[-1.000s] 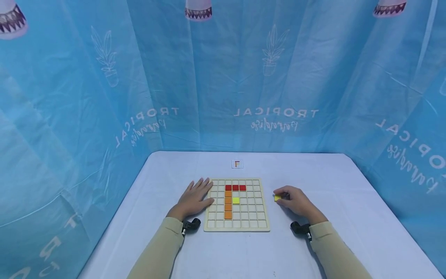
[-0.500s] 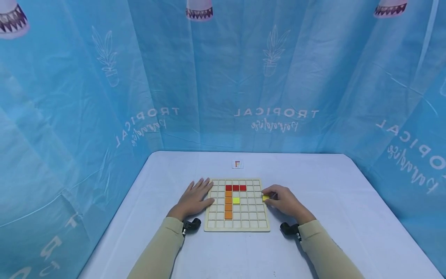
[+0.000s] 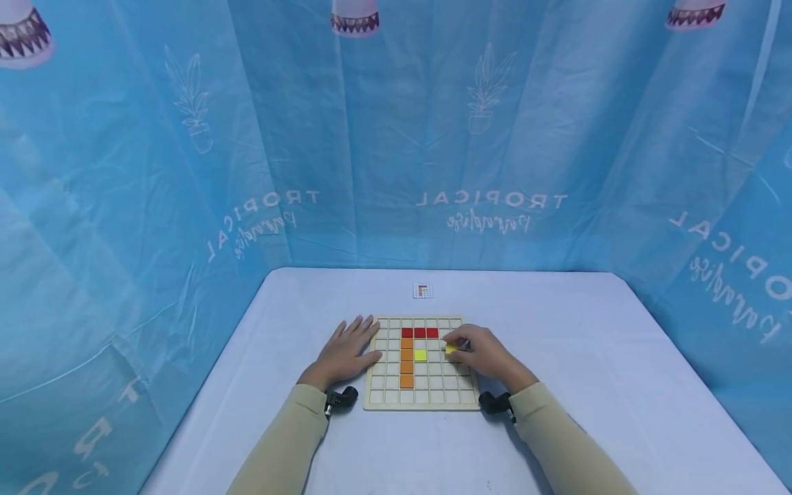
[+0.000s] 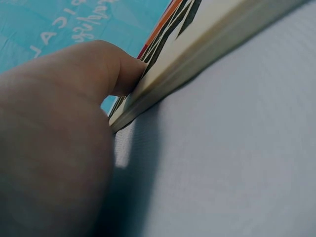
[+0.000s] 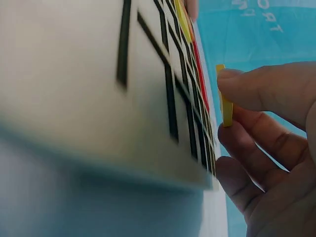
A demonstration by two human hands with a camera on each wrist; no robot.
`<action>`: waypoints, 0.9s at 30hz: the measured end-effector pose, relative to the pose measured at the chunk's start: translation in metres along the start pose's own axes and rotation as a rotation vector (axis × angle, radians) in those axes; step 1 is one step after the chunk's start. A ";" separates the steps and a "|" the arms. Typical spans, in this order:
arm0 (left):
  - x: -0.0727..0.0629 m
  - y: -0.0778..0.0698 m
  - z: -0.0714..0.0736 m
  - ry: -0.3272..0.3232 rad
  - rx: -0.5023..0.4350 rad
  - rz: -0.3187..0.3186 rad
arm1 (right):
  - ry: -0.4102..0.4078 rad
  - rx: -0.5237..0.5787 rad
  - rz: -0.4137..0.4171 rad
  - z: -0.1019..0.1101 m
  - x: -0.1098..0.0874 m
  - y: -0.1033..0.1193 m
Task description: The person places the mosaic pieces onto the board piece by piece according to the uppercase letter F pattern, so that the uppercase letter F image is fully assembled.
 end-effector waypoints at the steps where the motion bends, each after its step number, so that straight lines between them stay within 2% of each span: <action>1: 0.000 0.000 0.000 0.000 0.001 -0.001 | 0.006 0.001 0.005 -0.001 0.001 0.003; 11: 0.000 0.001 0.000 0.011 -0.005 0.004 | 0.058 0.015 0.059 -0.016 0.011 0.024; 27: -0.002 0.000 0.001 0.000 -0.004 -0.005 | 0.068 -0.037 0.048 -0.026 0.016 0.025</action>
Point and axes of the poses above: each hand's wrist, its own x-axis towards the middle knuckle, its own z-axis out of the back of the hand, y = z × x, the point moved 6 cm from there along x, towards the middle knuckle, and after that the axes turned 8 degrees about -x, right-handed, at the moved point
